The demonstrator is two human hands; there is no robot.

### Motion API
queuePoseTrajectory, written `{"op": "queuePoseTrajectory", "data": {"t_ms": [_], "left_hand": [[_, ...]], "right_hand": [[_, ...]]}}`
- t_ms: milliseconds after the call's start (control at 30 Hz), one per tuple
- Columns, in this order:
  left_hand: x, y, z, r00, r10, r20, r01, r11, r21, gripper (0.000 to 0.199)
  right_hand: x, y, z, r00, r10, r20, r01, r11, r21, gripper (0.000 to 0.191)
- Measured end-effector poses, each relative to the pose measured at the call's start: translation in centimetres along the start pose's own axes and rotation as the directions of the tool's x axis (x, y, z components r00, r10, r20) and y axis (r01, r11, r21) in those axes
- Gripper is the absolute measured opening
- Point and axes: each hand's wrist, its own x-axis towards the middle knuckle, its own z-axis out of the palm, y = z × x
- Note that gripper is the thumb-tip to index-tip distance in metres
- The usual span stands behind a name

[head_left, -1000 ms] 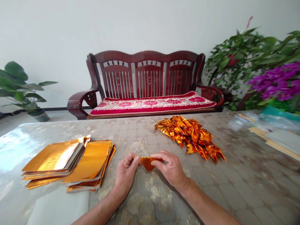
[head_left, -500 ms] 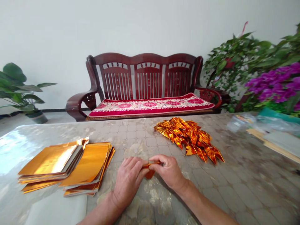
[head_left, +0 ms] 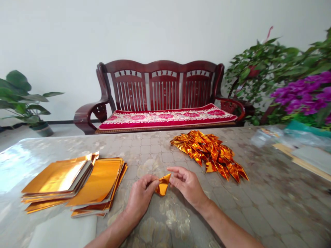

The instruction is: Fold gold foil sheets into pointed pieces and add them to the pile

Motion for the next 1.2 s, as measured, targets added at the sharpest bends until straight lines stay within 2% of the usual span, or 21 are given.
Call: {"op": "queuePoseTrajectory", "data": {"t_ms": [133, 433, 667, 833, 933, 1000, 1200], "left_hand": [[0.0, 0.2, 0.0, 1.0, -0.022, 0.023, 0.022, 1.0, -0.01, 0.026], [-0.1, 0.0, 0.3, 0.997, -0.04, 0.06, 0.039, 0.999, 0.009, 0.029], [-0.1, -0.1, 0.0, 0.998, -0.005, 0.063, -0.002, 0.993, 0.114, 0.027], [-0.5, 1.0, 0.2, 0.993, 0.105, 0.056, -0.117, 0.949, 0.291, 0.021], [-0.6, 1.7, 0.7, 0.981, 0.188, 0.038, -0.19, 0.924, 0.333, 0.018], [-0.5, 2.0, 1.0, 0.985, 0.172, 0.025, -0.171, 0.932, 0.318, 0.022], [-0.3, 1.7, 1.3, 0.999, -0.002, -0.038, 0.007, 0.992, 0.125, 0.025]], "right_hand": [[0.2, 0.2, -0.4, 1.0, -0.012, -0.007, 0.011, 0.997, -0.075, 0.028], [0.0, 0.3, -0.3, 0.999, -0.02, -0.03, 0.016, 0.992, -0.128, 0.022], [-0.1, 0.2, -0.5, 0.998, -0.045, -0.054, 0.031, 0.968, -0.248, 0.025], [-0.4, 0.1, -0.3, 0.994, -0.097, -0.053, 0.074, 0.938, -0.339, 0.026], [-0.5, 0.2, 0.2, 0.992, -0.114, -0.047, 0.09, 0.932, -0.35, 0.026], [-0.4, 0.3, 0.4, 0.994, -0.093, -0.051, 0.071, 0.938, -0.339, 0.025], [-0.2, 0.6, 0.9, 0.994, -0.058, -0.095, 0.028, 0.958, -0.285, 0.016]]}}
